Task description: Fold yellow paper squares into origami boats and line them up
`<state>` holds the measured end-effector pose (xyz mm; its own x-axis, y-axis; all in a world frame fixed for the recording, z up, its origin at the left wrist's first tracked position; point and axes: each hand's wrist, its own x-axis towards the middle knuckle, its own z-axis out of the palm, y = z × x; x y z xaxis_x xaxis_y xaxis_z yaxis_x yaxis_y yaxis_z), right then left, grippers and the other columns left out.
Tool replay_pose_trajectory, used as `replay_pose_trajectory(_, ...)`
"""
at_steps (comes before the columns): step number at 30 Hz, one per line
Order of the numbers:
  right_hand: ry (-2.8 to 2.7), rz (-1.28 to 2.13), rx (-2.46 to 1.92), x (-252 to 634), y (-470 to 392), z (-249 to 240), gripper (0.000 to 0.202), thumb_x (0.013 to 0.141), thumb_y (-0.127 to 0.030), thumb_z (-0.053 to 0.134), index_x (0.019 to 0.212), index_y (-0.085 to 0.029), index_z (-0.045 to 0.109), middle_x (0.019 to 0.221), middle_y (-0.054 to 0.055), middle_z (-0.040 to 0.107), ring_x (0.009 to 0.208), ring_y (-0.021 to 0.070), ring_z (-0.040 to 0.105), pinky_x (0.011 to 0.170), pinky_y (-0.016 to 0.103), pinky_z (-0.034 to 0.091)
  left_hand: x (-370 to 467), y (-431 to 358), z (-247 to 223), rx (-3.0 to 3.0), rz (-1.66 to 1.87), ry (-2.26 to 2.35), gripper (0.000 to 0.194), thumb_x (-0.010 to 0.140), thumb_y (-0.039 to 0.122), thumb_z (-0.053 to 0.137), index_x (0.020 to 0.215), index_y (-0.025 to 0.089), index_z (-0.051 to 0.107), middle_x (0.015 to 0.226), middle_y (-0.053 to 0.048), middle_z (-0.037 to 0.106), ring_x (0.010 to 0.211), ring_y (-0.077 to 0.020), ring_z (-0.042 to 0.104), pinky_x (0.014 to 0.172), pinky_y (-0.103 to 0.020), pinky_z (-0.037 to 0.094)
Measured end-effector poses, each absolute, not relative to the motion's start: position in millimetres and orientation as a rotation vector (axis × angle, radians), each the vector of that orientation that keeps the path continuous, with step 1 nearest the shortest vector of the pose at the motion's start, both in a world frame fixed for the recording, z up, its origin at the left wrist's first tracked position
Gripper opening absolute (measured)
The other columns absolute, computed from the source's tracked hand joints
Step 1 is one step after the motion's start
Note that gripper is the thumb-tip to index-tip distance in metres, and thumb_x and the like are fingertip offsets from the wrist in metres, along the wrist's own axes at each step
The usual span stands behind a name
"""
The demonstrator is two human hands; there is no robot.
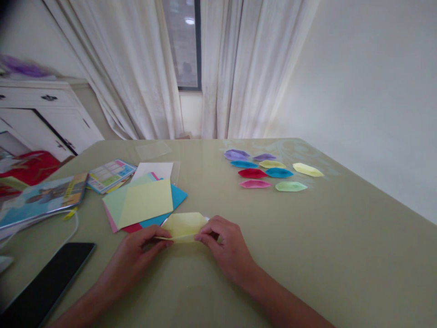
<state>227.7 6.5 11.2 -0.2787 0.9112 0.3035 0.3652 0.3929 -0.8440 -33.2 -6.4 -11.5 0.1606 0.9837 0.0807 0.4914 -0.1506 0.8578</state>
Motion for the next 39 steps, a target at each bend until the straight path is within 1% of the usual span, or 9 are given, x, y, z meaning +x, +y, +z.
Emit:
replay_pose_trajectory(5, -1.852, 0.823, -1.109, 228, 7, 13, 0.015, 0.093, -0.015, 0.079, 0.079, -0.019, 0.076, 0.077, -0.001, 0.072, 0.073, 0.0147, 0.065, 0.071, 0.024, 0.046, -33, -7, -12, 1.826, 0.916, 1.359, 0.011, 0.096, 0.030, 0.066, 0.094, 0.026, 0.077, 0.092, 0.000, 0.080, 0.086, -0.0192, 0.076, 0.077, -0.027, 0.056)
replay_pose_trajectory(8, -1.858, 0.814, -1.122, 229, 8, 11, 0.014, 0.093, -0.015, 0.079, 0.080, -0.019, 0.076, 0.078, -0.001, 0.072, 0.073, 0.0147, 0.066, 0.071, 0.024, 0.046, -33, -6, -13, 1.898, 0.914, 1.304, 0.013, 0.096, 0.029, 0.067, 0.096, 0.027, 0.079, 0.097, 0.000, 0.082, 0.090, -0.0190, 0.077, 0.080, -0.027, 0.057)
replay_pose_trajectory(15, -1.879, 0.835, -1.141, 228, 6, 13, 0.016, 0.093, -0.015, 0.079, 0.079, -0.019, 0.076, 0.077, -0.001, 0.071, 0.073, 0.0149, 0.066, 0.070, 0.024, 0.046, -37, -6, -16, 1.921, 0.938, 1.288, 0.016, 0.094, 0.025, 0.067, 0.093, 0.030, 0.083, 0.098, 0.000, 0.084, 0.090, -0.0184, 0.079, 0.080, -0.025, 0.058)
replay_pose_trajectory(21, -1.868, 0.813, -1.139, 229, 8, 12, 0.015, 0.093, -0.014, 0.079, 0.079, -0.020, 0.076, 0.077, -0.001, 0.072, 0.073, 0.0146, 0.066, 0.071, 0.024, 0.046, -38, -6, -22, 1.967, 0.974, 1.303, 0.025, 0.096, 0.023, 0.062, 0.100, 0.033, 0.085, 0.108, 0.000, 0.084, 0.098, -0.0192, 0.080, 0.084, -0.026, 0.061)
replay_pose_trajectory(26, -1.868, 0.806, -1.149, 230, 8, 12, 0.015, 0.093, -0.015, 0.078, 0.079, -0.020, 0.077, 0.077, -0.001, 0.072, 0.074, 0.0152, 0.066, 0.070, 0.025, 0.046, -38, -6, -24, 1.995, 0.991, 1.310, 0.030, 0.098, 0.021, 0.059, 0.104, 0.035, 0.085, 0.112, 0.001, 0.084, 0.099, -0.0177, 0.080, 0.086, -0.025, 0.061)
replay_pose_trajectory(33, -1.876, 0.784, -1.174, 231, 10, 12, 0.016, 0.096, -0.019, 0.074, 0.081, -0.021, 0.078, 0.081, 0.001, 0.073, 0.076, 0.0170, 0.067, 0.073, 0.027, 0.048, -35, -6, -16, 2.037, 0.968, 1.274, 0.036, 0.099, 0.019, 0.052, 0.111, 0.033, 0.083, 0.117, -0.001, 0.083, 0.106, -0.0180, 0.079, 0.090, -0.025, 0.062)
replay_pose_trajectory(36, -1.867, 0.783, -1.188, 232, 11, 12, 0.016, 0.097, -0.022, 0.073, 0.082, -0.021, 0.078, 0.082, 0.002, 0.074, 0.076, 0.0175, 0.068, 0.072, 0.027, 0.049, -35, -5, -17, 2.009, 0.999, 1.270, 0.035, 0.100, 0.020, 0.051, 0.113, 0.030, 0.081, 0.115, -0.002, 0.083, 0.103, -0.0179, 0.079, 0.089, -0.026, 0.062)
replay_pose_trajectory(39, -1.860, 0.783, -1.200, 232, 11, 12, 0.016, 0.098, -0.024, 0.073, 0.083, -0.021, 0.077, 0.082, 0.002, 0.073, 0.076, 0.0177, 0.067, 0.072, 0.027, 0.049, -35, -5, -17, 1.975, 1.019, 1.319, 0.027, 0.101, 0.026, 0.056, 0.108, 0.028, 0.081, 0.106, -0.002, 0.085, 0.095, -0.0194, 0.080, 0.085, -0.028, 0.063)
